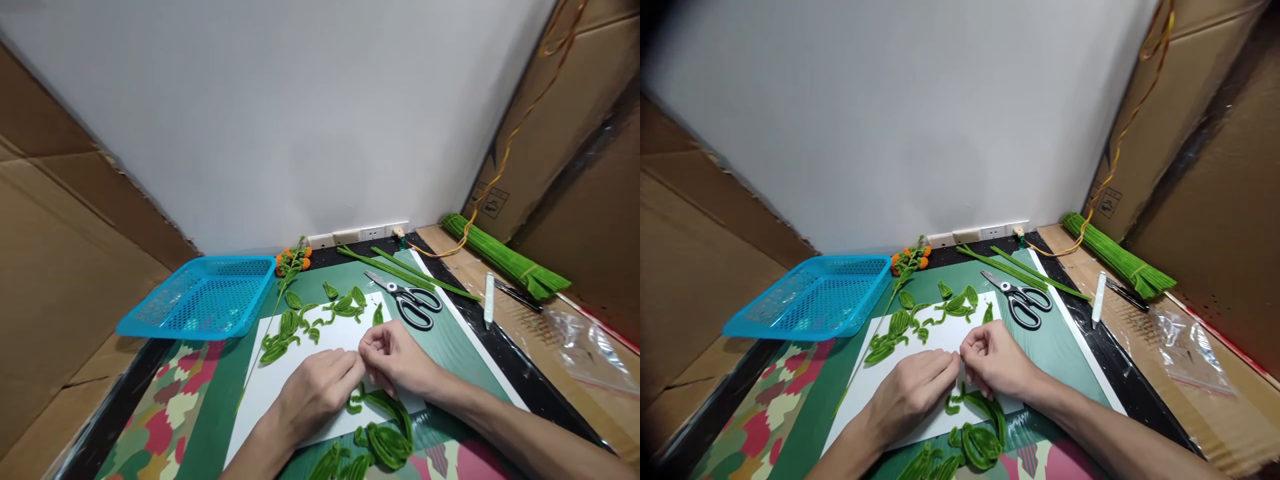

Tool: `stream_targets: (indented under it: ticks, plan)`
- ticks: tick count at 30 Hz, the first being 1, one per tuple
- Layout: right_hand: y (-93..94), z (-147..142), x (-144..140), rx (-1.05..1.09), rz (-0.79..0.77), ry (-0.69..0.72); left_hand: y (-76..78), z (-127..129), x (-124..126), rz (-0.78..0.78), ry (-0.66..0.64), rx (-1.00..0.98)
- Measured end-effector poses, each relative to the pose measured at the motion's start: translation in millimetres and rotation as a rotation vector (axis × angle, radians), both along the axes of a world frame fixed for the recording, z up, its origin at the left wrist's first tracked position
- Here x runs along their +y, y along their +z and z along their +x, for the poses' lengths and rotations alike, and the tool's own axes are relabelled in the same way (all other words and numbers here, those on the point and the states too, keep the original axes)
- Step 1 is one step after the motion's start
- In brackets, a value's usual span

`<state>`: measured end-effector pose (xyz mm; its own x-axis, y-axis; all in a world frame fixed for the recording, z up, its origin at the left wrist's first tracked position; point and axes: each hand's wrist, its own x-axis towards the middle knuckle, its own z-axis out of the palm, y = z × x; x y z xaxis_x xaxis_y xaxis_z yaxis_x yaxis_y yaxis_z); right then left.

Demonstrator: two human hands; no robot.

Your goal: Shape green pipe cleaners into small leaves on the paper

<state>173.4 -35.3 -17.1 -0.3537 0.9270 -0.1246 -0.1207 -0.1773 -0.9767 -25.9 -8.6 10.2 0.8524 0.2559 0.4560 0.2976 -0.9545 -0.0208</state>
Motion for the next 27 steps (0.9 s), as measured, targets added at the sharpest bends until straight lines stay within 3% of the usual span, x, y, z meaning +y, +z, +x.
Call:
stream_targets:
  ticks: [2, 6, 8, 11, 14, 17, 24, 27]
  plan:
    - [4.2, 4, 1, -0.118, 0.149, -0.026, 0.1, 1, -2, -0.177, 0.045, -0.086]
    - [7.1, 14, 2, -0.458, 0.825, -0.160, -1.7, 8, -9, -0.922, 0.269, -0.347]
    - [3.6, 18, 3, -0.526, 1.044, -0.208, -4.4, 12, -10, -1.264, 0.281, -0.450]
    - [-3.1, 21, 5, -0.603, 1.202, -0.257, -10.4, 17, -9, -1.688, 0.237, -0.550]
    - [-4.7, 22, 5, -0.646, 1.225, -0.268, -13.9, 20, -8, -1.890, 0.179, -0.611]
    - [1.3, 22, 3, -0.555, 1.063, -0.217, -11.7, 19, -9, -1.777, 0.182, -0.624]
    - [17.1, 12, -3, -0.012, 0.269, -0.001, 3.2, 8, -7, -1.015, 0.204, -0.432]
    - [16.0, 10, 1, 0.125, 0.077, 0.060, 6.7, 3, -3, -0.697, 0.135, -0.316]
